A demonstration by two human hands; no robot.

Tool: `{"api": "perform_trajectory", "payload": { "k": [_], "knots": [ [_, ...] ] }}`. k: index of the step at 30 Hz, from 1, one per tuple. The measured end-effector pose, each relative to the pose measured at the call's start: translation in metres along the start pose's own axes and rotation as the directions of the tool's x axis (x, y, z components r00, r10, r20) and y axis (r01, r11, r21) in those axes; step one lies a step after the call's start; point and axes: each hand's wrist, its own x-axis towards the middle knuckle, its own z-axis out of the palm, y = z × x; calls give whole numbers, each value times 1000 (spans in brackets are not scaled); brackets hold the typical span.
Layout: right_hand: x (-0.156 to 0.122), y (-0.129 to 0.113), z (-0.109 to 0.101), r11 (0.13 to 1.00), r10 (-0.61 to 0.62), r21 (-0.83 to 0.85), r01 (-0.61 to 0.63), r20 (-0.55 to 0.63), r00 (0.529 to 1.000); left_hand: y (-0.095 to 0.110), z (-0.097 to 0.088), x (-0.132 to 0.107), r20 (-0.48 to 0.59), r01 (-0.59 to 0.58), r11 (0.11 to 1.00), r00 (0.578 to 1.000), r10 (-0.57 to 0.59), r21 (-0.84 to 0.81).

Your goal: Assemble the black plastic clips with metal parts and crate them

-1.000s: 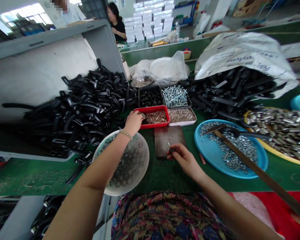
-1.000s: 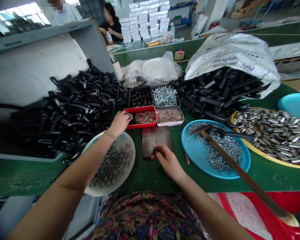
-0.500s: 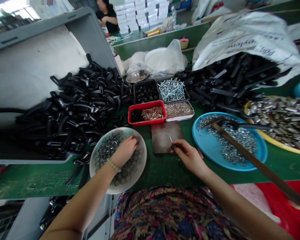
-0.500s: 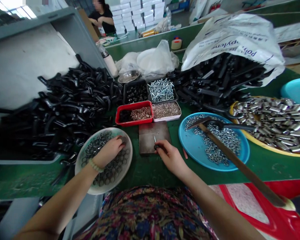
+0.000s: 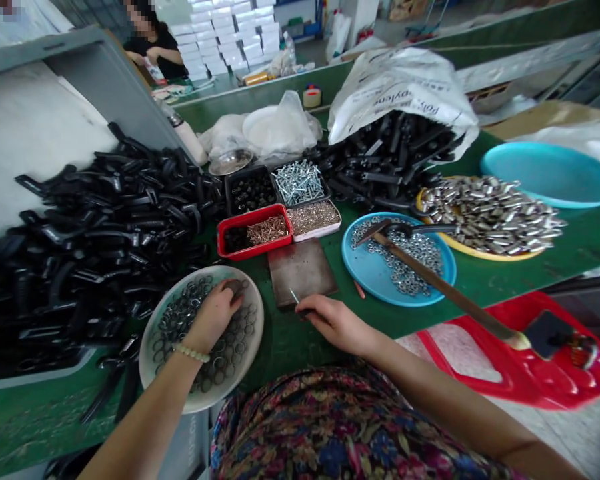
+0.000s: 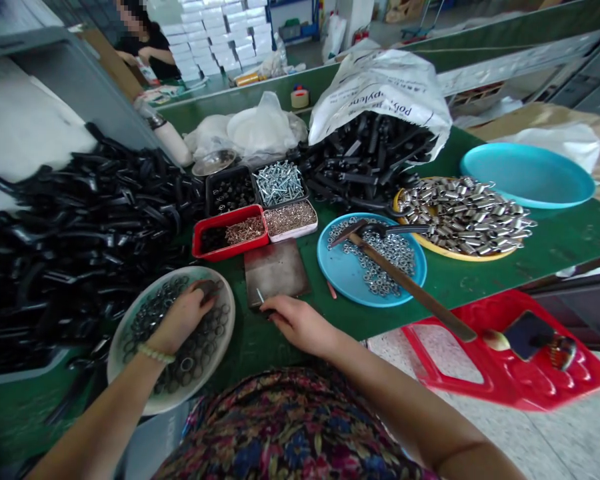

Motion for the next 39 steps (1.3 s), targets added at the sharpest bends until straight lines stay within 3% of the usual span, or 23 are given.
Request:
{"api": "perform_trajectory", "payload": {
  "k": [12, 15, 17, 19, 21, 23, 26, 28, 33, 36, 38, 39],
  "knots": [
    [-9, 7, -1, 1000, 21, -13, -21, -6, 1000, 8, -5, 10, -26, 102, 987, 994, -106, -124],
    [-8, 5, -1, 1000, 15, -17, -15, 7, 1000, 12, -10, 14, -26, 97, 973, 994, -105, -208],
    [-9, 0, -1, 1000, 2, -16, -2, 22, 1000, 24, -16, 13, -15, 161, 933, 984, -175, -321],
    [-8, -6, -2, 999, -40, -13, 41, 64, 997, 43, -21, 10, 53, 259, 813, 961, -272, -521],
    [-5, -11, -3, 994, -109, -15, 111, 122, 986, 67, -23, 7, 169, 333, 606, 935, -312, -722],
    [-1, -12, -4, 985, -167, -25, 172, 139, 976, 94, -21, 5, 259, 362, 412, 923, -285, -836],
    [4, -9, -12, 982, -178, -53, 180, 36, 983, 129, -15, 11, 307, 350, 281, 934, -184, -894],
    [1, -4, -21, 986, -145, -85, 140, -60, 988, 147, -12, 22, 299, 318, 297, 948, -107, -900],
    [-35, 21, -55, 991, -44, -130, 10, -264, 964, 188, 2, 67, 331, 197, 522, 927, 176, -830],
    [-58, 42, -82, 961, 43, -214, -172, -500, 865, 215, 21, 94, 211, -17, 651, 939, 271, -758],
    [-67, 55, -103, 878, 57, -356, -320, -588, 807, 233, 37, 107, 155, -157, 733, 928, 339, -662],
    [-69, 62, -113, 817, 60, -432, -381, -595, 802, 241, 44, 112, 166, -195, 758, 913, 372, -623]
  ]
}}
